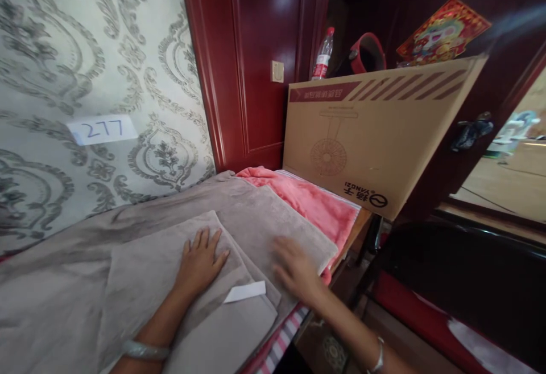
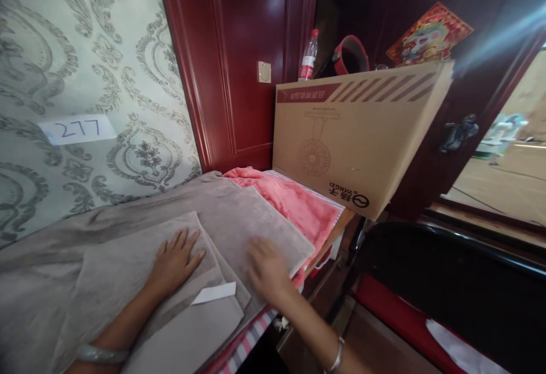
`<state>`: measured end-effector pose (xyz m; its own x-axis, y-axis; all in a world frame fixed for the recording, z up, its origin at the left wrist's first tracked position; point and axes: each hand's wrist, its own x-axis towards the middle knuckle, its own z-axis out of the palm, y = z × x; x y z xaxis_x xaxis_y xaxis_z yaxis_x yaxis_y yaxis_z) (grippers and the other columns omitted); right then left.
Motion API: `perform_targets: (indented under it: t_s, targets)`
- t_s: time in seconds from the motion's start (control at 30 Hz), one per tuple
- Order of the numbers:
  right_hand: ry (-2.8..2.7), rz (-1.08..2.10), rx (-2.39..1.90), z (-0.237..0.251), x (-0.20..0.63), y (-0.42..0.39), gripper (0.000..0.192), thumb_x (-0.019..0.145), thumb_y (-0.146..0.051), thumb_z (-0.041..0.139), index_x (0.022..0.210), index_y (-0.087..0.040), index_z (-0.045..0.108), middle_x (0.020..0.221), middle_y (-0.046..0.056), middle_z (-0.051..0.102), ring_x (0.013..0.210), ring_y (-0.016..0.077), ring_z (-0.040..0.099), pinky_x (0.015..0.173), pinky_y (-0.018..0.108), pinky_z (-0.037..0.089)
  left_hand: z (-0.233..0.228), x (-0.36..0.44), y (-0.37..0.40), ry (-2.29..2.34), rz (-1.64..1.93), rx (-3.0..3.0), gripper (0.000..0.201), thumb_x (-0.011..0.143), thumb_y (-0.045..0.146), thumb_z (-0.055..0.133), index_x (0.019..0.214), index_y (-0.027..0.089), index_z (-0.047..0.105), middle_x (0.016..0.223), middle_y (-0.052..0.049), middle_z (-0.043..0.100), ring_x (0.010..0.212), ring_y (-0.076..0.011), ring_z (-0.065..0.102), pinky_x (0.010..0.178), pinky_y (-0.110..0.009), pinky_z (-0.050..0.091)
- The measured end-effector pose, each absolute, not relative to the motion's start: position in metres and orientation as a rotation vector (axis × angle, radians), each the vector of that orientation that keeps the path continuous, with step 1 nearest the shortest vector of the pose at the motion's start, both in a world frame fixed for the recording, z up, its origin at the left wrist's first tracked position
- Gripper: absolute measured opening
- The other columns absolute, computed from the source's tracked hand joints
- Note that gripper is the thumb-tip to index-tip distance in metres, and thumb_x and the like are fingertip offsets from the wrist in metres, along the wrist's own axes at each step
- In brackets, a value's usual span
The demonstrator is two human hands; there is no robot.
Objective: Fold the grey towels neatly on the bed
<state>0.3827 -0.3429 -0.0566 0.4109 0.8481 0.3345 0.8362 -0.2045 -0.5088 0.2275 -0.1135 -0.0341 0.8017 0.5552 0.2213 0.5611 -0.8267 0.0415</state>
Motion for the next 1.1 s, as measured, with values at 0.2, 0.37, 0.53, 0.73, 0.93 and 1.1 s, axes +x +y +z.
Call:
perform_targets:
  t_s: [0.2, 0.37, 0.53, 0.73, 0.93, 1.1]
  targets:
    - [-0.972, -0.146, -2.352, -0.068, 0.474, -0.351, 0.060, 0.087, -0.026, 0.054, 0.142, -0.004, 0.050, 0.144, 0.020, 0.052, 0.133, 0.0310, 0.048, 0.112, 0.044, 0.037, -0.033, 0.229, -0.115, -0.923, -0.313, -2.932, 0.062, 0.096, 0.046, 0.040, 0.150, 0.017, 0.043, 0.159, -0.020, 0.034, 0.149, -0.0359, 0.029, 0.118, -0.059, 0.024]
    - [-0.895, 0.028, -2.302, -0.066, 0.502, -0.352, 0.049, 0.087, -0.027, 0.054, 0.132, -0.009, 0.061, 0.128, 0.017, 0.065, 0.116, 0.0284, 0.062, 0.102, 0.039, 0.044, -0.033, 0.229, -0.117, -0.951, -0.227, -2.906, 0.062, 0.097, 0.046, 0.040, 0.152, 0.017, 0.039, 0.161, -0.018, 0.031, 0.150, -0.0346, 0.025, 0.119, -0.057, 0.022]
    - [-0.738, 0.257, -2.160, -0.055, 0.520, -0.349, 0.035, 0.078, -0.026, 0.060, 0.109, -0.013, 0.071, 0.108, 0.012, 0.072, 0.102, 0.0266, 0.066, 0.089, 0.034, 0.047, -0.031, 0.229, -0.119, -0.968, -0.224, -2.897, 0.062, 0.097, 0.046, 0.041, 0.152, 0.018, 0.039, 0.161, -0.017, 0.032, 0.150, -0.0334, 0.026, 0.120, -0.056, 0.022]
    - [-0.686, 0.505, -2.058, -0.053, 0.528, -0.351, 0.022, 0.077, -0.040, 0.060, 0.072, -0.018, 0.061, 0.064, 0.001, 0.063, 0.059, 0.0170, 0.058, 0.057, 0.028, 0.044, -0.028, 0.228, -0.120, -0.965, -0.223, -2.922, 0.062, 0.097, 0.045, 0.041, 0.152, 0.018, 0.040, 0.161, -0.018, 0.031, 0.151, -0.0337, 0.025, 0.120, -0.056, 0.021]
    - [-0.759, 0.420, -2.069, -0.036, 0.528, -0.350, 0.017, 0.074, -0.035, 0.064, 0.071, -0.019, 0.058, 0.067, 0.000, 0.061, 0.062, 0.0151, 0.054, 0.058, 0.026, 0.039, -0.028, 0.228, -0.120, -0.982, -0.210, -2.940, 0.062, 0.096, 0.046, 0.041, 0.152, 0.018, 0.040, 0.161, -0.018, 0.030, 0.151, -0.0337, 0.024, 0.120, -0.057, 0.021]
    - [-0.984, 0.109, -2.326, -0.023, 0.521, -0.347, 0.013, 0.080, -0.026, 0.061, 0.088, -0.017, 0.067, 0.089, 0.007, 0.071, 0.081, 0.0198, 0.062, 0.067, 0.027, 0.041, -0.031, 0.228, -0.118, -0.972, -0.261, -2.949, 0.061, 0.096, 0.046, 0.042, 0.151, 0.019, 0.042, 0.161, -0.017, 0.032, 0.151, -0.0336, 0.025, 0.120, -0.057, 0.021]
